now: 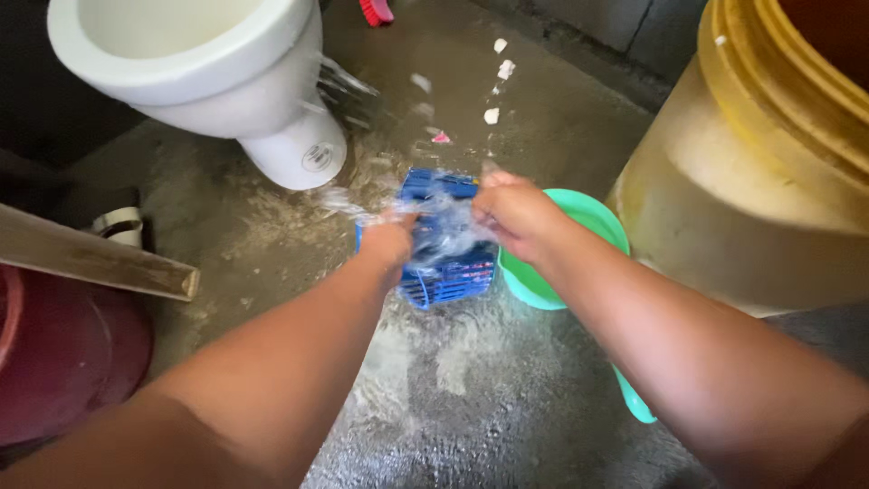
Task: The person removes toothbrushes and other items from a blue basket, rinses the basket with water from a green scoop, and scrubs it with a purple sponge. The person then places the cleaned basket on a small stool next to a toilet.
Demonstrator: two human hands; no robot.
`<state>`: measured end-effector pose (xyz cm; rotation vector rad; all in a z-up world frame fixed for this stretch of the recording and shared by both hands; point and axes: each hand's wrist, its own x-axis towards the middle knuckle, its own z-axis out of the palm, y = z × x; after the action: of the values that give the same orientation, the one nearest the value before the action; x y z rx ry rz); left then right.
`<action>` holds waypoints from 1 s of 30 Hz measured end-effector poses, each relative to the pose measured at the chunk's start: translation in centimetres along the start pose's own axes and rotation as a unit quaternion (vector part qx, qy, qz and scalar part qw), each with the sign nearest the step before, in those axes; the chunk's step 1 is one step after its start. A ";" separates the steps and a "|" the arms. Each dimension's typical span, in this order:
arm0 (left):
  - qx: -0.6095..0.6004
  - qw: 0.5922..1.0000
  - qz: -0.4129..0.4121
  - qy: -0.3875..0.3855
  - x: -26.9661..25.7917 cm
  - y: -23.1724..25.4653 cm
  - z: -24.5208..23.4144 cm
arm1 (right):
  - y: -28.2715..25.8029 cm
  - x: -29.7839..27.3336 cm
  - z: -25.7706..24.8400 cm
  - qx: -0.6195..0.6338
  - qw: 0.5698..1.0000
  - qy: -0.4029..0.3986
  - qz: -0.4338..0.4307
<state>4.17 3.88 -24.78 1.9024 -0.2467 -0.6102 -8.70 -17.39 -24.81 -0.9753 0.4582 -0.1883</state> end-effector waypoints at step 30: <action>-0.355 0.898 -0.228 0.124 -4.0 2.4 -8.3 | -9.8 -11.3 -0.7 -0.395 0.884 0.249 -0.026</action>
<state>5.40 11.32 -18.99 1.2880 0.5440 -0.6410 -18.55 -19.39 -13.71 -1.7548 1.0297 -0.3155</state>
